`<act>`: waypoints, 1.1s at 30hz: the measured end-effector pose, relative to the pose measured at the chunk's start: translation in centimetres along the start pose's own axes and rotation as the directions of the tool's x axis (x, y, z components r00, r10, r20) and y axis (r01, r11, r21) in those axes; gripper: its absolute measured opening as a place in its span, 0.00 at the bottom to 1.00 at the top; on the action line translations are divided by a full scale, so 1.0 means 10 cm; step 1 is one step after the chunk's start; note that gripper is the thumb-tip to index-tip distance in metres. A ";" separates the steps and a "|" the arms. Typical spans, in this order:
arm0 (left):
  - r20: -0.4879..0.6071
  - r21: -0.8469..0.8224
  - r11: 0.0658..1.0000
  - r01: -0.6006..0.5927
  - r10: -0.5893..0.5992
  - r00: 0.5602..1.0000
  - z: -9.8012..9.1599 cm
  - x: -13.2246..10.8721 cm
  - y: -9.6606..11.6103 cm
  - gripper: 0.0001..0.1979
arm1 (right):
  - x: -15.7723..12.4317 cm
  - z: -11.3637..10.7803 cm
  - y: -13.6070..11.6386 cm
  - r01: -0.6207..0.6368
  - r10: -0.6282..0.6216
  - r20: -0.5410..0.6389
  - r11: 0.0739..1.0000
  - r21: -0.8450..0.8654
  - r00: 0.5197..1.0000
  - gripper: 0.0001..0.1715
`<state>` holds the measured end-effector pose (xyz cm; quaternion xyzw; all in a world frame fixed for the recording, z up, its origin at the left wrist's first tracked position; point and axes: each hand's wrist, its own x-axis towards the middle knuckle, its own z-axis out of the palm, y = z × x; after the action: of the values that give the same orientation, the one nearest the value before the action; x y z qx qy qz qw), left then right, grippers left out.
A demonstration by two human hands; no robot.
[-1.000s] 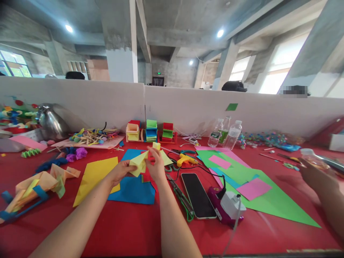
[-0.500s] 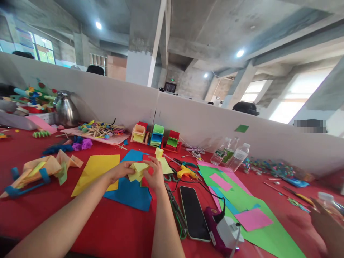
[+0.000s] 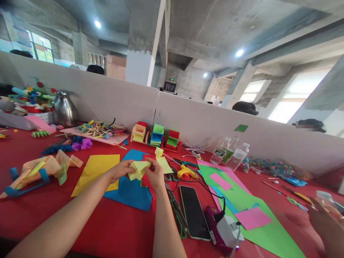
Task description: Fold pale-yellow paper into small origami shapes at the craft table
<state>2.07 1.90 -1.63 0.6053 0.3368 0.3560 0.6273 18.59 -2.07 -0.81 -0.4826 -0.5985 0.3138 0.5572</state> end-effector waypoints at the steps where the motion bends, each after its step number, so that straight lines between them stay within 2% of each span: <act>1: 0.000 0.007 1.000 -0.009 0.009 1.000 0.01 0.00 0.00 0.17 | 0.00 0.00 0.02 -0.019 0.019 -0.006 1.000 0.017 1.000 0.23; 7: 0.009 0.077 0.993 -0.088 0.088 0.996 0.03 0.02 -0.06 0.15 | 0.01 -0.01 0.11 -0.091 0.095 -0.065 0.994 0.063 0.993 0.16; 12: 0.007 0.114 0.984 -0.139 0.139 0.990 0.06 0.02 -0.09 0.10 | 0.02 -0.01 0.13 -0.077 0.078 -0.083 0.997 0.017 0.994 0.15; 17: -0.025 0.081 0.988 -0.133 0.135 0.990 0.08 0.03 -0.09 0.07 | 0.00 -0.01 0.05 0.037 -0.040 -0.034 0.994 -0.099 0.999 0.12; 22: -0.102 -0.016 0.998 -0.061 0.059 0.993 0.08 0.02 -0.05 0.12 | 0.00 0.00 0.00 0.186 -0.195 -0.009 0.946 -0.264 0.981 0.16; 27: -0.109 -0.145 0.989 -0.015 -0.001 0.994 0.11 0.00 -0.01 0.14 | -0.02 0.01 -0.03 0.247 -0.261 0.011 0.898 -0.365 0.965 0.21; 33: -0.081 -0.240 0.970 -0.029 0.009 0.997 0.14 0.01 -0.02 0.16 | -0.03 0.01 -0.06 0.300 -0.313 0.034 0.863 -0.406 0.949 0.19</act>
<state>3.36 1.27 -1.74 0.5133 0.3097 0.4239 0.6789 18.29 -2.52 -0.40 -0.4916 -0.7102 0.0822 0.4973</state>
